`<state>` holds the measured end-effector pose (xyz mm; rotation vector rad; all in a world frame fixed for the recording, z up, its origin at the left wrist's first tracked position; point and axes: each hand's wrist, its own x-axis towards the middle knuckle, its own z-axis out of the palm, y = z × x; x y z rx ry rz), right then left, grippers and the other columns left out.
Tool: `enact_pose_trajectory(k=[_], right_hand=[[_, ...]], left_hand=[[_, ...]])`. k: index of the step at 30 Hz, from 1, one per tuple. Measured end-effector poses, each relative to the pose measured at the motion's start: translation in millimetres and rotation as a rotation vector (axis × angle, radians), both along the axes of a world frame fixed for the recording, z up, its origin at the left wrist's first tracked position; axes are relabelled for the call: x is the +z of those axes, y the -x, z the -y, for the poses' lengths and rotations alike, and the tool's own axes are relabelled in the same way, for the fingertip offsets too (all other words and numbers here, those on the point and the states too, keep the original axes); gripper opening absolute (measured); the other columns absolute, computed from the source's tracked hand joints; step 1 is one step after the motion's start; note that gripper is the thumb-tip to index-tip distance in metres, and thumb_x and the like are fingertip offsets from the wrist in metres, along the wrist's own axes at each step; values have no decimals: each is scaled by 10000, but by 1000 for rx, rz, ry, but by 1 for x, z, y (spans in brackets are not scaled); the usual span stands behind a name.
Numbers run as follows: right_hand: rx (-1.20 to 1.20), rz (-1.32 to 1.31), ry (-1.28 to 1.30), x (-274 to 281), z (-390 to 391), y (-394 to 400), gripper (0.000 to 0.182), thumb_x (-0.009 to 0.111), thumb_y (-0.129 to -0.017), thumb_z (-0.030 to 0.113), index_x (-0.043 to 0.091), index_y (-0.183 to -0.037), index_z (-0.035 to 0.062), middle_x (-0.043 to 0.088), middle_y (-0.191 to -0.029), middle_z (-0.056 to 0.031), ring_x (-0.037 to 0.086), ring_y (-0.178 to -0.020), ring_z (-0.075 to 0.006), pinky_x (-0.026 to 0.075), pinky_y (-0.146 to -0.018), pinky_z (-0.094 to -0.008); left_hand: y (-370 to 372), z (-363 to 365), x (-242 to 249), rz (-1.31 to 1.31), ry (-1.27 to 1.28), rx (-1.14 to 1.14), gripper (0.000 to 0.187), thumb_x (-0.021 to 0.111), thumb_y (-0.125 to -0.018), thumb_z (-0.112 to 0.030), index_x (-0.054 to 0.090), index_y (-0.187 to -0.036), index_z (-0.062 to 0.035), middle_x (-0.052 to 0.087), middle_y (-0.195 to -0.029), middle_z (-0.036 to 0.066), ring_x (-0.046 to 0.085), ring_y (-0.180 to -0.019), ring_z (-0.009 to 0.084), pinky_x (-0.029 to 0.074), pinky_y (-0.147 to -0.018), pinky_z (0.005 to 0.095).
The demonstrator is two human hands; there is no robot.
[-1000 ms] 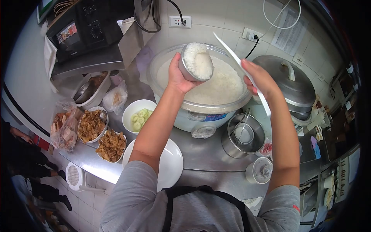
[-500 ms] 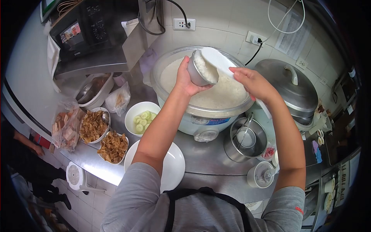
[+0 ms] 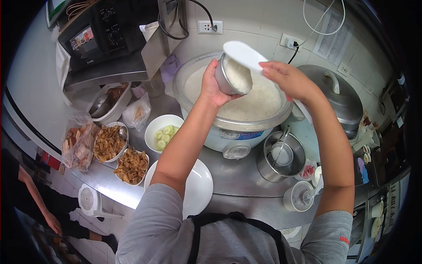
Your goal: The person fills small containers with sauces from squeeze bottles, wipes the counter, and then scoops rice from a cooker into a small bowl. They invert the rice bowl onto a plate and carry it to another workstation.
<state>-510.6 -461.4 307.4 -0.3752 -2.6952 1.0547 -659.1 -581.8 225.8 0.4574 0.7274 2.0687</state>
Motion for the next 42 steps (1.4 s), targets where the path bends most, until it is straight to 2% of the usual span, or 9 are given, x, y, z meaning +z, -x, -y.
enact_pose_trajectory(k=[3, 6, 7, 10, 12, 18, 24, 31, 42], right_hand=[[48, 73, 2, -11, 8, 5, 502, 457, -835, 434, 487, -1177, 66, 569, -1021, -97, 415, -468, -109, 385, -417, -236], [43, 68, 105, -26, 14, 1, 487, 461, -836, 430, 496, -1180, 87, 578, -876, -92, 413, -478, -97, 381, -413, -238], [51, 78, 295, -29, 5, 0, 473, 458, -834, 464, 491, -1150, 114, 496, -626, -29, 378, -414, -62, 331, -347, -212], [56, -159, 1148, -43, -8, -7, 448, 443, -832, 506, 452, -1097, 146, 351, -491, 39, 316, -339, -29, 243, -286, -181], [95, -179, 1345, -58, -2, -4, 411, 435, -821, 544, 420, -1015, 182, 356, -474, 46, 286, -307, -27, 188, -269, -169], [43, -205, 1252, -58, 24, 2, 365, 467, -805, 546, 416, -895, 196, 361, -485, 32, 301, -314, -41, 207, -282, -190], [-21, -152, 1131, -57, 47, 5, 382, 443, -831, 517, 443, -997, 173, 377, -501, 26, 321, -320, -46, 218, -283, -188], [-8, -34, 1003, -35, 16, -12, 422, 452, -828, 512, 456, -1076, 172, 372, -500, 43, 317, -321, -26, 220, -289, -173], [34, 111, 471, -15, 9, -22, 485, 439, -853, 439, 442, -1220, 123, 366, -490, 24, 329, -329, -37, 283, -299, -185]], left_hand=[[-1, -2, 3, 26, -77, 26, 640, 232, -802, -585, 342, -1272, -164, 346, -1288, 133, 318, -1189, 362, 251, -918, 598], [2, -2, -6, 46, -202, 74, 641, 225, -795, -593, 339, -1274, -182, 338, -1297, 125, 307, -1195, 372, 234, -921, 617], [-3, -1, -8, 45, -253, 89, 638, 222, -794, -594, 340, -1273, -188, 339, -1298, 122, 306, -1196, 375, 235, -919, 619], [-6, -8, -9, 72, -407, 166, 618, 207, -796, -589, 352, -1261, -208, 357, -1288, 97, 324, -1183, 365, 255, -903, 619], [-13, -14, -8, 76, -470, 264, 616, 208, -796, -589, 357, -1254, -206, 367, -1278, 90, 338, -1175, 352, 267, -898, 613], [-21, -24, -16, 24, -482, 418, 632, 234, -786, -606, 367, -1242, -188, 384, -1258, 75, 354, -1174, 292, 309, -927, 517], [-32, -25, -18, 78, -379, 479, 636, 276, -784, -610, 365, -1245, -182, 394, -1247, 76, 355, -1170, 286, 308, -938, 496], [-10, 3, -14, 37, -315, 96, 618, 208, -806, -591, 357, -1261, -200, 361, -1296, 95, 326, -1197, 358, 241, -918, 625], [3, 14, -13, -26, -65, -17, 639, 250, -801, -598, 374, -1257, -168, 389, -1266, 130, 387, -1145, 367, 327, -868, 595]])
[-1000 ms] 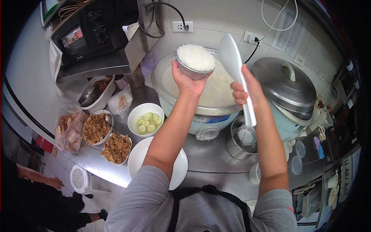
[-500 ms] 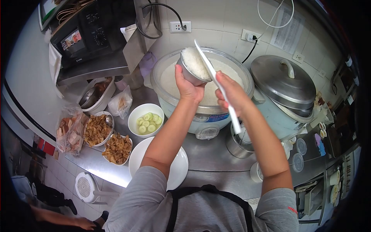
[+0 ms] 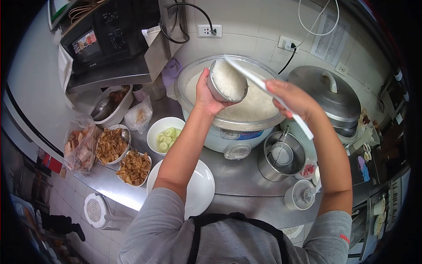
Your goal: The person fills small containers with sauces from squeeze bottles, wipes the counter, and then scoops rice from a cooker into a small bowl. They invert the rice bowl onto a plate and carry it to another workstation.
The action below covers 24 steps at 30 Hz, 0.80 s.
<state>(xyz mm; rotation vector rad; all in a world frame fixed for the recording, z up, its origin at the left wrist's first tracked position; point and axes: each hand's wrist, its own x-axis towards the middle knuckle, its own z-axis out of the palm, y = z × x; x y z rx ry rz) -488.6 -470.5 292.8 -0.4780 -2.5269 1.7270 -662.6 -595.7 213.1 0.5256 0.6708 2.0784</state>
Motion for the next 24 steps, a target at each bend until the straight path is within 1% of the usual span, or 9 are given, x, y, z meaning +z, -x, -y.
enact_pose_trajectory(k=[5, 8, 11, 14, 15, 18, 19, 22, 24], right_hand=[[76, 9, -500, 12, 11, 12, 487, 469, -829, 429, 484, -1196, 109, 585, -851, -110, 471, -506, -118, 418, -440, -242], [82, 72, -618, 13, 16, 10, 500, 479, -819, 435, 483, -1196, 105, 581, -1019, -101, 486, -534, -135, 427, -437, -250], [4, 26, -599, 15, 17, 1, 488, 500, -821, 413, 485, -1194, 98, 579, -1045, -127, 569, -672, -194, 476, -568, -286], [73, -118, -756, -6, 10, -11, 463, 520, -824, 373, 489, -1188, 88, 550, -1103, -161, 571, -917, -269, 451, -776, -320], [83, -139, -706, -14, 10, -12, 438, 530, -829, 334, 492, -1182, 77, 522, -1136, -187, 493, -1073, -299, 369, -901, -330], [34, -86, -652, -24, 17, -16, 442, 524, -832, 341, 489, -1184, 75, 515, -1144, -189, 479, -1091, -304, 359, -912, -329], [61, -207, -754, -37, 11, -13, 457, 518, -834, 355, 475, -1199, 82, 555, -1087, -179, 585, -885, -255, 457, -755, -320], [1, 26, -436, -23, 20, -34, 404, 470, -869, 321, 457, -1224, 129, 582, -858, -60, 514, -575, -103, 429, -485, -229], [-58, -118, -279, -31, -2, -51, 402, 461, -870, 325, 448, -1231, 148, 490, -706, 6, 399, -486, -56, 335, -395, -197]], left_hand=[[-10, 2, 12, 13, 96, 4, 641, 248, -802, -598, 378, -1252, -161, 378, -1270, 139, 377, -1137, 391, 303, -868, 610], [-6, 2, 5, -5, 62, -14, 644, 232, -804, -601, 375, -1254, -163, 360, -1283, 143, 362, -1149, 390, 289, -880, 607], [-9, 2, 4, 67, 24, -22, 676, 231, -795, -615, 350, -1267, -147, 355, -1277, 164, 338, -1155, 408, 243, -898, 614], [-6, 3, 2, 188, -64, -48, 670, 213, -803, -607, 335, -1277, -149, 347, -1289, 159, 318, -1178, 404, 215, -916, 623], [-10, 5, 2, 177, -58, -46, 666, 211, -806, -602, 342, -1276, -148, 344, -1295, 156, 316, -1184, 400, 221, -915, 624], [-30, 9, -1, 140, -41, -40, 659, 209, -810, -593, 354, -1273, -149, 336, -1311, 143, 313, -1198, 389, 234, -915, 627], [-34, 11, -2, 126, -31, -35, 659, 212, -807, -595, 354, -1273, -150, 335, -1313, 139, 313, -1198, 387, 233, -917, 627], [-42, 12, -9, 87, -104, -88, 659, 226, -803, -602, 329, -1286, -165, 327, -1318, 132, 298, -1206, 385, 229, -911, 636], [-49, 14, -12, 98, -159, -108, 666, 238, -795, -614, 316, -1293, -178, 319, -1323, 127, 288, -1211, 384, 228, -907, 643]])
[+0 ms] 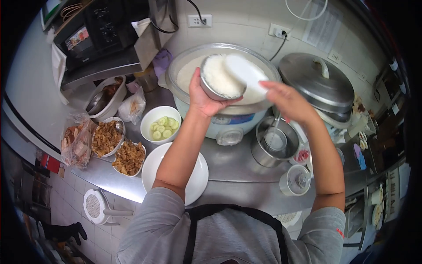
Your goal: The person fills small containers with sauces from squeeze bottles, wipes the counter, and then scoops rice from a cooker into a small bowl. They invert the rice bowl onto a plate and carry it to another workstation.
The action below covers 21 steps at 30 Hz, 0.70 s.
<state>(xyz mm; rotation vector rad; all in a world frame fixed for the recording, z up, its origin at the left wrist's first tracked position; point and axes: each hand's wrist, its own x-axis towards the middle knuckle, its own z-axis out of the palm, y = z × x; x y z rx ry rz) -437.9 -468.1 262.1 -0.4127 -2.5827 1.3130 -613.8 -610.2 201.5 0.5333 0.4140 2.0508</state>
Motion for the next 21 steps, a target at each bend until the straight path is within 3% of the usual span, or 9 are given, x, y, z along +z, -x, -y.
enact_pose_trajectory(k=[2, 4, 7, 8, 12, 14, 16, 20, 21], right_hand=[[-113, -132, 56, -5, -17, -35, 401, 462, -865, 320, 437, -1237, 171, 349, -559, 68, 316, -437, -25, 285, -359, -178], [-257, -91, -205, -13, -36, -80, 399, 479, -847, 280, 447, -1226, 159, 448, -601, 19, 336, -450, -36, 312, -367, -184], [-278, 321, -791, -43, -54, -128, 528, 550, -768, 211, 380, -1267, 181, 580, -887, -148, 535, -735, -247, 431, -638, -351], [-334, 623, -817, -46, -46, -129, 583, 567, -745, 198, 348, -1286, 182, 567, -1022, -197, 554, -929, -347, 423, -802, -419], [-282, 806, -845, -113, -83, -118, 699, 606, -678, 152, 302, -1306, 195, 580, -977, -207, 548, -951, -339, 424, -809, -416], [-214, 810, -883, -145, -115, -114, 707, 608, -672, 154, 301, -1307, 194, 569, -996, -214, 540, -963, -344, 423, -815, -420], [-295, 850, -898, -143, -110, -103, 694, 604, -680, 159, 306, -1305, 198, 503, -1111, -222, 524, -989, -350, 422, -821, -419], [-329, 572, -920, -126, -111, -94, 647, 599, -719, 174, 314, -1300, 213, 425, -1163, -217, 517, -981, -353, 422, -813, -417], [-306, 490, -912, -118, -108, -92, 635, 595, -730, 175, 316, -1298, 215, 420, -1158, -215, 516, -976, -353, 421, -814, -414]], left_hand=[[-12, 11, 1, 66, -16, 8, 680, 253, -781, -634, 315, -1294, -192, 311, -1331, 120, 284, -1215, 383, 230, -905, 647], [-11, 28, -12, 88, -101, -70, 679, 340, -761, -592, 300, -1311, -194, 278, -1350, 143, 255, -1212, 443, 249, -893, 661], [-24, 55, -19, 22, -216, -141, 709, 366, -756, -596, 269, -1325, -186, 244, -1361, 165, 237, -1203, 477, 258, -890, 662], [-28, 67, -22, 17, -234, -143, 711, 370, -755, -596, 267, -1326, -185, 238, -1363, 166, 241, -1201, 478, 258, -891, 662], [-48, 138, -57, 104, -84, 50, 695, 364, -749, -628, 303, -1308, -220, 274, -1361, 102, 303, -1198, 416, 273, -841, 693], [-55, 178, -89, 95, -67, 132, 667, 352, -785, -584, 329, -1294, -153, 329, -1329, 115, 358, -1179, 369, 311, -896, 603], [-67, 211, -115, 144, 118, 325, 660, 346, -802, -561, 336, -1287, -113, 363, -1306, 123, 385, -1169, 337, 328, -928, 538], [-85, 260, -164, 136, 396, 492, 615, 389, -820, -490, 344, -1281, -86, 405, -1274, 121, 423, -1146, 298, 348, -936, 466], [-83, 266, -170, 110, 429, 510, 610, 480, -803, -434, 340, -1284, -84, 415, -1257, 133, 461, -1100, 284, 367, -915, 451]])
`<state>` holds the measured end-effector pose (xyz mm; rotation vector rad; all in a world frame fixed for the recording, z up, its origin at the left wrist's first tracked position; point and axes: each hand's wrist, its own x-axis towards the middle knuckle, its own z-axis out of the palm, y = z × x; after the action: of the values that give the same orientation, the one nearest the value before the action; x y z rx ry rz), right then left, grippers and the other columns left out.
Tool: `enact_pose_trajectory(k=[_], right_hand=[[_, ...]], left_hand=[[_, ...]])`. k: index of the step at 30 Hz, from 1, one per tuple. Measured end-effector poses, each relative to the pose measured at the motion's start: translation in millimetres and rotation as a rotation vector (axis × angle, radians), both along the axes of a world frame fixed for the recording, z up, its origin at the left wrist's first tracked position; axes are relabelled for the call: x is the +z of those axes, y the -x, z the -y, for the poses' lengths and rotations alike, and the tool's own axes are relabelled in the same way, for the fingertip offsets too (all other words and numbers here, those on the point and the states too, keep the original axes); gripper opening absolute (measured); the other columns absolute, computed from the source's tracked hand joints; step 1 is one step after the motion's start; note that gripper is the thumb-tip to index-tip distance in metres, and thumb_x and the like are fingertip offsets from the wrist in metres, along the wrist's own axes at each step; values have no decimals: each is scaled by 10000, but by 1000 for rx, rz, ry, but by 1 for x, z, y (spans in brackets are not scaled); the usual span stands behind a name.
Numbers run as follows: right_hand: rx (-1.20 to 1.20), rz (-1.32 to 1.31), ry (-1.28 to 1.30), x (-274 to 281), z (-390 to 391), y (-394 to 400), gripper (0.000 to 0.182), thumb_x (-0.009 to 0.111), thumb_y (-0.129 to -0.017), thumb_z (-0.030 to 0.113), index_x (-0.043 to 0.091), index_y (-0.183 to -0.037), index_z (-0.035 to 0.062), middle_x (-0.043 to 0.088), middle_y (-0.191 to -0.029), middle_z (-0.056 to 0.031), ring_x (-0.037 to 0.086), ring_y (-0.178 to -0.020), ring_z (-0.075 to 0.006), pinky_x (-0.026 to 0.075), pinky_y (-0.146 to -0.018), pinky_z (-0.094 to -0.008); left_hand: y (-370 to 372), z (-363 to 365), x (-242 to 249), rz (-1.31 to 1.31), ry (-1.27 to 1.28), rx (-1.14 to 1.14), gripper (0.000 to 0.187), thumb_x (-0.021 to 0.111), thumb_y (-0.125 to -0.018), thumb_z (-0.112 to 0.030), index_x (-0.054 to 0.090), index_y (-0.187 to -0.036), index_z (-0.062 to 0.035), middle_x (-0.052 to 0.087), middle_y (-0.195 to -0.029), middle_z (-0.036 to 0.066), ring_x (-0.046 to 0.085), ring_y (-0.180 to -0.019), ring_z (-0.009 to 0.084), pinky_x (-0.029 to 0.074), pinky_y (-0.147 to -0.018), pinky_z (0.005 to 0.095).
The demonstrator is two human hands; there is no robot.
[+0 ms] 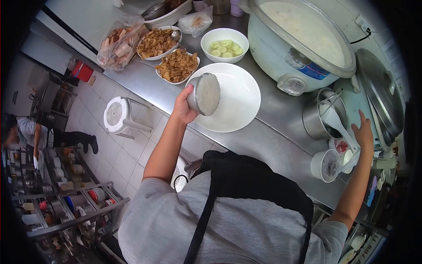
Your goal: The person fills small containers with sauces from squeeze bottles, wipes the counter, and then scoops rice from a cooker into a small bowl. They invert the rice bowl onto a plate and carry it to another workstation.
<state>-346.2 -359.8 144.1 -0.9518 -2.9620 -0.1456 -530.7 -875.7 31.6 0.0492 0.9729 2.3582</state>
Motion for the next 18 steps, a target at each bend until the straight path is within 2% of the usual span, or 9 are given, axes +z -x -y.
enact_pose_trajectory(k=[3, 4, 7, 8, 11, 15, 18], right_hand=[[252, -193, 18, 19, 24, 13, 597, 586, -745, 151, 339, -1285, 209, 445, -1120, -198, 512, -960, -351, 415, -814, -390], [289, -200, 57, 28, 42, 19, 587, 587, -741, 139, 354, -1276, 200, 452, -1112, -192, 512, -957, -348, 413, -812, -384], [398, -203, 166, 44, 110, 35, 563, 595, -728, 110, 394, -1250, 174, 476, -1074, -174, 516, -939, -335, 410, -795, -367], [434, -201, 194, 45, 129, 39, 559, 601, -721, 107, 406, -1242, 165, 485, -1052, -168, 521, -927, -328, 412, -783, -364], [487, -152, 348, 42, 171, 47, 557, 616, -706, 103, 422, -1226, 142, 501, -995, -160, 530, -895, -313, 416, -752, -356], [501, -39, 547, 19, 206, 67, 538, 624, -702, 133, 442, -1208, 125, 508, -973, -152, 537, -864, -298, 425, -737, -357], [629, 8, 574, -31, 227, 79, 504, 612, -721, 183, 455, -1196, 123, 514, -984, -147, 532, -891, -293, 429, -765, -375]], left_hand=[[7, -11, -17, -478, 669, 188, 699, 596, -729, -415, 337, -1286, -82, 421, -1226, 162, 476, -1048, 276, 385, -880, 428], [22, -10, -51, -952, 947, 298, 778, 673, -652, -406, 329, -1298, -143, 380, -1230, 186, 424, -1067, 299, 391, -845, 420], [0, -39, -30, -1517, 1777, -100, 749, 684, -641, -385, 345, -1290, -231, 275, -1282, 201, 344, -1129, 366, 370, -867, 453], [5, -41, -31, -1477, 1782, -184, 820, 691, -603, -422, 293, -1307, -286, 268, -1279, 229, 304, -1139, 406, 373, -849, 461], [11, -49, -18, -1361, 1892, -446, 859, 657, -632, -459, 200, -1338, -288, 239, -1296, 240, 295, -1148, 402, 361, -855, 485], [14, -52, -19, -1314, 1943, -546, 890, 616, -652, -508, 125, -1356, -272, 178, -1332, 252, 247, -1181, 433, 340, -868, 521], [9, -55, -13, -1300, 1970, -538, 894, 599, -656, -530, 124, -1360, -248, 151, -1348, 259, 205, -1204, 455, 314, -887, 542]])
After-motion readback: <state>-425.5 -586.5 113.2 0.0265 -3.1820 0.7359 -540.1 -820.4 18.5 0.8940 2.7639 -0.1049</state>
